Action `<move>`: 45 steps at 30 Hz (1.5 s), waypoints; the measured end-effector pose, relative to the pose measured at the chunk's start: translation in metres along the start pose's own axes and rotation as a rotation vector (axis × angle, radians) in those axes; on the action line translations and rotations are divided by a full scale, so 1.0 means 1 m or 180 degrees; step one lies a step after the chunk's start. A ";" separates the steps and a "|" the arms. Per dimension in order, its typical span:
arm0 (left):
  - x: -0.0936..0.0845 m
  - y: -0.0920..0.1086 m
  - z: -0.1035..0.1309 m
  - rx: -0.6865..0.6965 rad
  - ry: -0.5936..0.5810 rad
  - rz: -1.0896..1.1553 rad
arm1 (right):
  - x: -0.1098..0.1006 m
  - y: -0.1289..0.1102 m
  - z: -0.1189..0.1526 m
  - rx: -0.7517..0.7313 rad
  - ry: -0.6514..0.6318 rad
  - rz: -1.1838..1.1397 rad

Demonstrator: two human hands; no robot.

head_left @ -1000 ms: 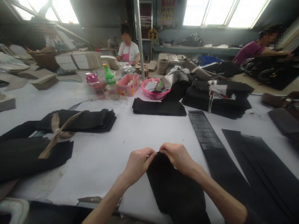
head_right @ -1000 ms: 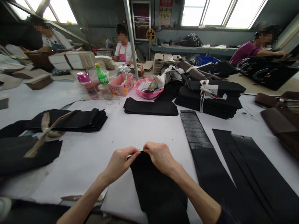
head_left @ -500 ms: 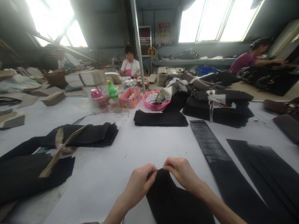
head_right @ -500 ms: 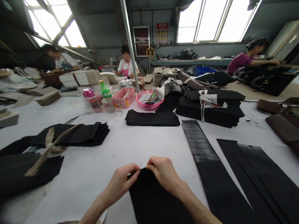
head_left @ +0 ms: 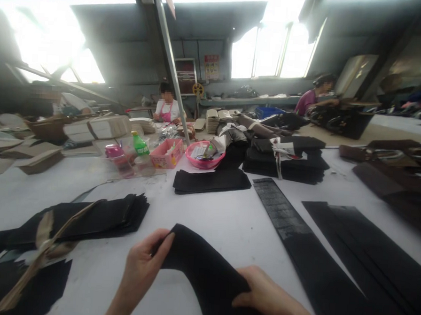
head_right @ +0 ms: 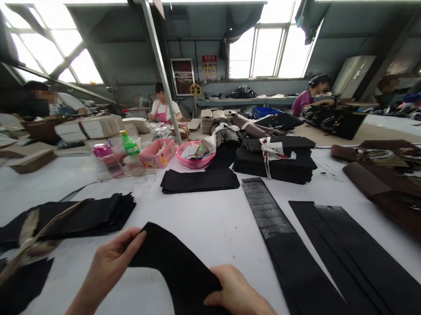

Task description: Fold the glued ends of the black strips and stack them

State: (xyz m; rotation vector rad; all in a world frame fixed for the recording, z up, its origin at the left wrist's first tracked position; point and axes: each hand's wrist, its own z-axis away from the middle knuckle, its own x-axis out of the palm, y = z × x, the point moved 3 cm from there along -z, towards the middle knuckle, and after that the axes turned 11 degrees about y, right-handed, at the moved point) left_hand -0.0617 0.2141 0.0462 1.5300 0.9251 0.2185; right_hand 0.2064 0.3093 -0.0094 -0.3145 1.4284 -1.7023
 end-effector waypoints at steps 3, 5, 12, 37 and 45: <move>-0.020 -0.010 -0.016 -0.0416 0.0402 0.0362 | -0.013 0.027 0.010 0.0248 0.0307 0.0345; -0.026 -0.016 -0.022 -0.0683 0.0543 0.0543 | -0.020 0.042 0.012 0.0294 0.0409 0.0363; -0.027 -0.025 -0.038 -0.0571 0.0634 0.0282 | -0.063 0.050 -0.004 0.0131 0.0962 -0.0174; -0.056 -0.122 -0.045 -0.0458 0.0706 -0.1211 | -0.030 0.041 -0.047 -0.0266 0.1737 0.2714; -0.055 -0.137 -0.048 -0.0810 0.0340 -0.0742 | -0.024 0.053 -0.045 0.0226 0.1670 0.2410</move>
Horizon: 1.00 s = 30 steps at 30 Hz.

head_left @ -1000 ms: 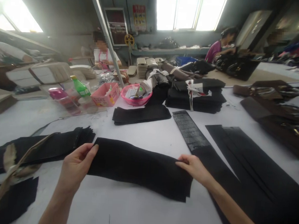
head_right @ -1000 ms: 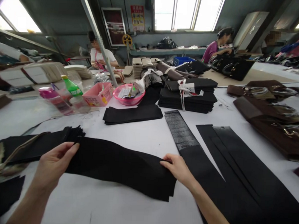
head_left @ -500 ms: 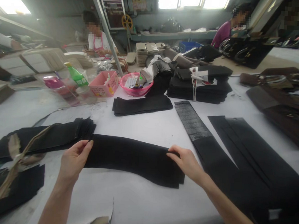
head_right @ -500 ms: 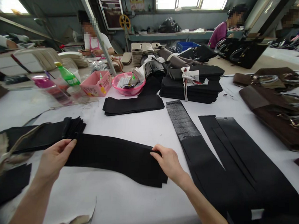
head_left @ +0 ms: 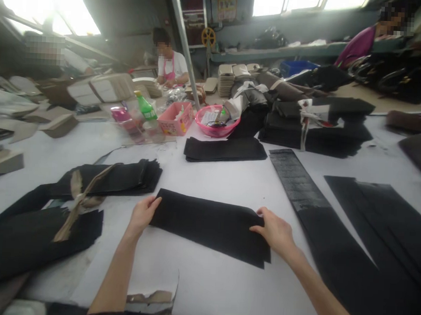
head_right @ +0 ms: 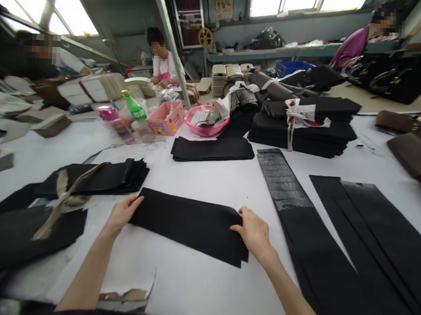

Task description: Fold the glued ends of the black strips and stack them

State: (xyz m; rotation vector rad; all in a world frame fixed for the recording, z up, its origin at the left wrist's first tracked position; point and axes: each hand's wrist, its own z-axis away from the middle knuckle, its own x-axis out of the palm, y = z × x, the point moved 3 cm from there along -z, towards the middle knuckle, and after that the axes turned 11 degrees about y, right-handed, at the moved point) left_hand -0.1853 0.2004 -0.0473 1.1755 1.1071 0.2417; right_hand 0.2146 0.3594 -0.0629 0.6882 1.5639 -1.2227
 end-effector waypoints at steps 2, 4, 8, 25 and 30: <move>-0.002 -0.001 -0.001 -0.0030 -0.0063 0.0066 | 0.004 0.004 -0.004 0.0147 -0.0051 -0.0437; -0.005 -0.003 0.001 -0.0080 -0.0172 0.0173 | 0.008 0.008 -0.007 0.0304 -0.0005 -0.1230; -0.006 -0.009 0.007 -0.0203 -0.0305 0.0371 | 0.015 0.016 -0.002 0.1041 0.0132 -0.3037; 0.002 -0.044 0.012 -0.0431 -0.0012 0.0118 | 0.001 0.012 0.004 0.0671 0.0669 -0.0824; 0.000 -0.037 0.015 -0.0470 -0.0044 0.0239 | 0.012 0.016 0.001 0.0583 0.0278 -0.1303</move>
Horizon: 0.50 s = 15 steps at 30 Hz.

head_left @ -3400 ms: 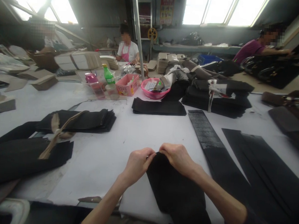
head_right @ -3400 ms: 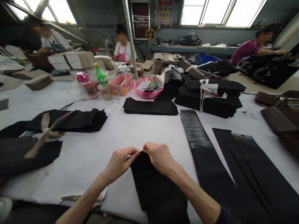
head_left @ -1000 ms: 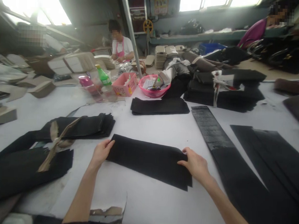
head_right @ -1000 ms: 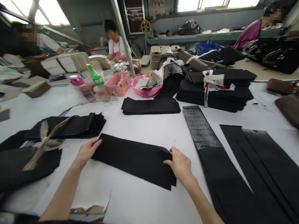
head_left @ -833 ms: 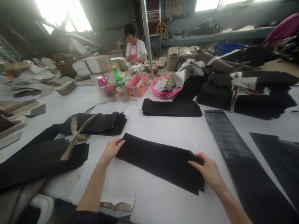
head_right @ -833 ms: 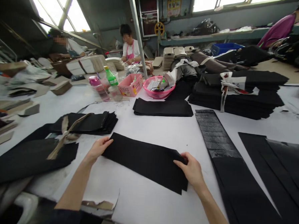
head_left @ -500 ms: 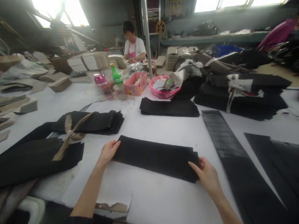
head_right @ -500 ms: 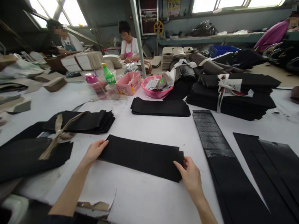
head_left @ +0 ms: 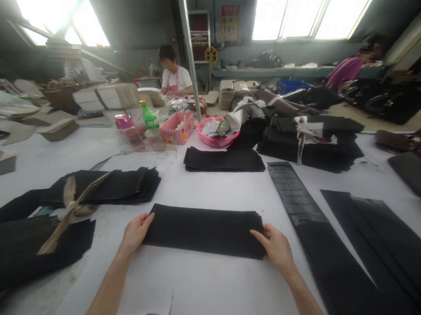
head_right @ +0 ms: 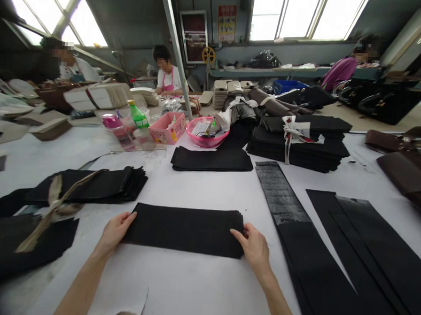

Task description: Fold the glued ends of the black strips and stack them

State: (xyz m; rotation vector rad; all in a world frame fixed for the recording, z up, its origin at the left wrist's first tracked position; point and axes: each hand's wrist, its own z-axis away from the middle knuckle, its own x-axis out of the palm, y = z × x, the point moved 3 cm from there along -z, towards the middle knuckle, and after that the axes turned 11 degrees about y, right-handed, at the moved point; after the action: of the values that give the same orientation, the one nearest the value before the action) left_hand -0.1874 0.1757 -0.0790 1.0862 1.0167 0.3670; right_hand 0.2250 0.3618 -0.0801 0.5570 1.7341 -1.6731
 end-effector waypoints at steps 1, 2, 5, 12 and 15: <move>0.000 0.003 0.002 -0.0059 -0.0113 0.0121 | 0.001 0.001 0.002 -0.0014 -0.0002 -0.0132; 0.000 0.006 0.004 -0.0155 -0.0275 0.0295 | 0.002 0.001 0.003 -0.0028 -0.0013 -0.0274; -0.001 0.019 0.009 -0.0353 -0.0718 0.0744 | 0.000 -0.002 0.004 -0.0027 -0.0093 -0.0732; 0.015 0.072 -0.016 -0.0032 -0.0688 0.1144 | -0.035 -0.036 -0.058 -0.0079 0.0018 -0.1432; 0.036 0.103 -0.053 0.0020 -0.0594 0.1390 | -0.045 -0.055 -0.111 -0.0167 0.0209 -0.1716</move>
State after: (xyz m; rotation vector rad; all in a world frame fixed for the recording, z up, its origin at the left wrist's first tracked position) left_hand -0.1902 0.2773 -0.0130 1.3222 0.6105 0.6011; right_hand 0.1998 0.4720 -0.0135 0.1184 2.0970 -1.9723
